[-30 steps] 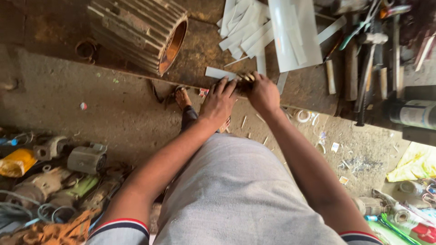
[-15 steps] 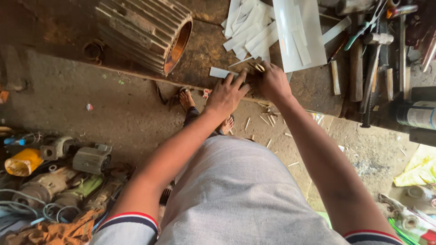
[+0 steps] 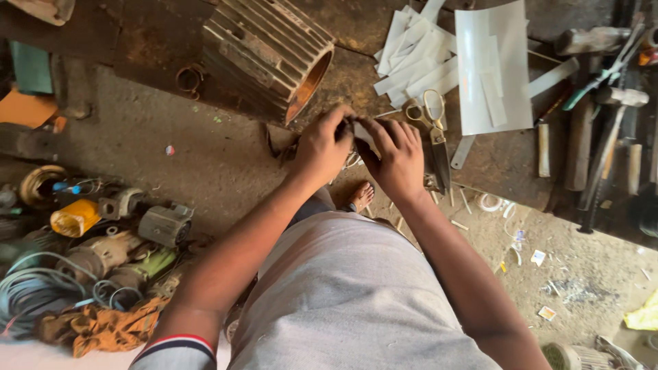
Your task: The person cuts a white plastic sheet into narrow strips using scissors, then bends the strips and inserts them into the slots of an electric motor stator housing on the workbench, pressing them into place by hand.
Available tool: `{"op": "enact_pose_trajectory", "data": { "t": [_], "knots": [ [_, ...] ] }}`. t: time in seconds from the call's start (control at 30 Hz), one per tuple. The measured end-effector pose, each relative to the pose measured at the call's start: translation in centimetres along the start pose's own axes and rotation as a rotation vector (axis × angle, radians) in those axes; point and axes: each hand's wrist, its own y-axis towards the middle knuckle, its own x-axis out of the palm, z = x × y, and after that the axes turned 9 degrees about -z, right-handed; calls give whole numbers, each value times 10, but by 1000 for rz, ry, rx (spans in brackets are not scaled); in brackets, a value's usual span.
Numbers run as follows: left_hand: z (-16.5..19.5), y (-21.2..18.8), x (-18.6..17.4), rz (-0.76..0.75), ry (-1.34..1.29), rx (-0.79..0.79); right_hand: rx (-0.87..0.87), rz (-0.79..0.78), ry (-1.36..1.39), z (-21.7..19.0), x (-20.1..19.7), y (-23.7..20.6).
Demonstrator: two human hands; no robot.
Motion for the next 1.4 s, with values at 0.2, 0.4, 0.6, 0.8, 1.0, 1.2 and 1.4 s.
{"op": "enact_pose_trajectory", "data": {
  "t": [0.2, 0.4, 0.6, 0.8, 1.0, 1.2, 1.4],
  "knots": [
    [-25, -15, -35, 20, -33, -108, -62, -63, 182, -7, 36, 19],
    [-37, -37, -65, -226, 71, -463, 162, 13, 449, 0, 86, 60],
    [-55, -51, -95, -187, 44, -495, 273, 102, 489, 1, 130, 91],
    [-71, -58, -110, -147, 45, -521, 310, 110, 412, 4, 152, 92],
    [-79, -57, -108, -157, 50, -516, 333, 104, 452, 4, 148, 103],
    [-86, -49, -121, -84, 63, -451, 221, 34, 286, 6, 125, 89],
    [-90, -39, -141, -38, 54, -493, 144, 35, 224, 10, 130, 93]
  ]
}}
